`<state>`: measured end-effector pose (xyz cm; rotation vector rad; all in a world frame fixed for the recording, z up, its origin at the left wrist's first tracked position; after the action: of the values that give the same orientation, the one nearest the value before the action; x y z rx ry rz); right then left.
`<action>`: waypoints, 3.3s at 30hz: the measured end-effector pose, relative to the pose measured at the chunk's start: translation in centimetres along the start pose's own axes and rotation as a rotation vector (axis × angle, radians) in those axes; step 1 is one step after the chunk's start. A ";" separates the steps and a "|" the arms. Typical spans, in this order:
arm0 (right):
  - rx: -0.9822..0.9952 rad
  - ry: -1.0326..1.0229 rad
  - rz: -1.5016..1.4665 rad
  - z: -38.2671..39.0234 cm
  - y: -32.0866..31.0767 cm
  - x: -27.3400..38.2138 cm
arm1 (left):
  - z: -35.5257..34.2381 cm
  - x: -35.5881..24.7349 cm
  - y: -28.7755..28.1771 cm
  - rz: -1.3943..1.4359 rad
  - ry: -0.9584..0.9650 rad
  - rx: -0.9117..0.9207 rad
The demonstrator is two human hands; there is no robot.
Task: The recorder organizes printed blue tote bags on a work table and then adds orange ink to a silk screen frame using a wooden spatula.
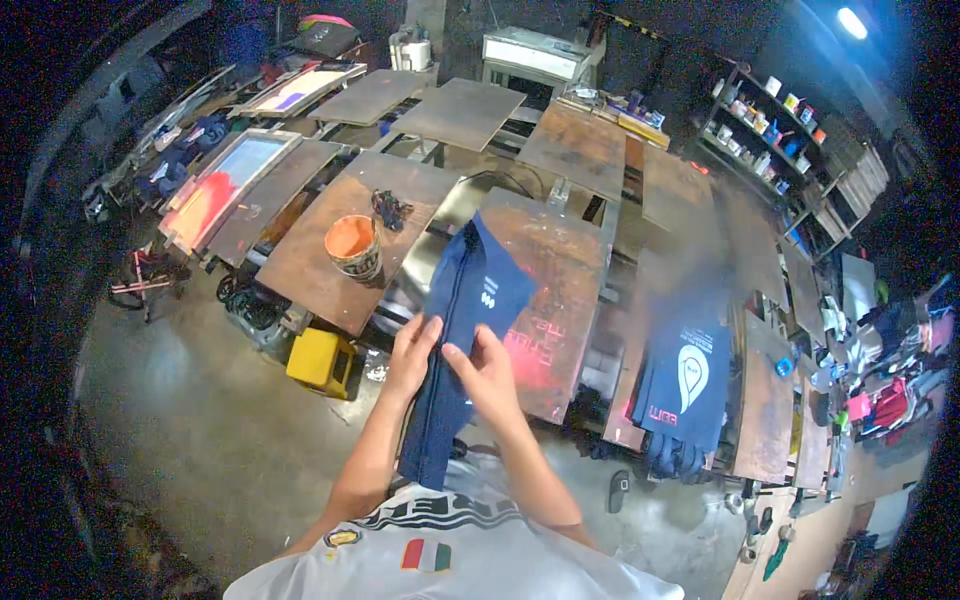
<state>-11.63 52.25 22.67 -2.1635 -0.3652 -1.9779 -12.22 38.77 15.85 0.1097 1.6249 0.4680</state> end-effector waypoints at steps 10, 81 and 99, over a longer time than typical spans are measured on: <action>-0.190 0.083 0.020 1.2 0.5 -4.6 | 1.4 -2.6 -0.8 -0.398 0.203 0.211; -0.215 0.300 0.443 -2.8 -36.9 -24.7 | 9.0 10.1 7.1 -0.363 -0.529 0.221; -0.428 -0.063 0.607 -12.9 -32.0 -17.6 | 8.9 5.3 9.6 -0.460 -0.235 -0.045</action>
<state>-35.03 77.87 5.51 -2.1970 0.6932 -1.7343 -6.14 51.42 14.07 -0.2325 1.3533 0.1299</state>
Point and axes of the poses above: each hand's wrist, its own z-axis away from the middle knuckle, its own y-axis out of the palm, x = y × z, the point moved 4 cm from there along -z, towards the middle knuckle, and after that the axes turned 5 degrees about z, right-handed, at the moved point
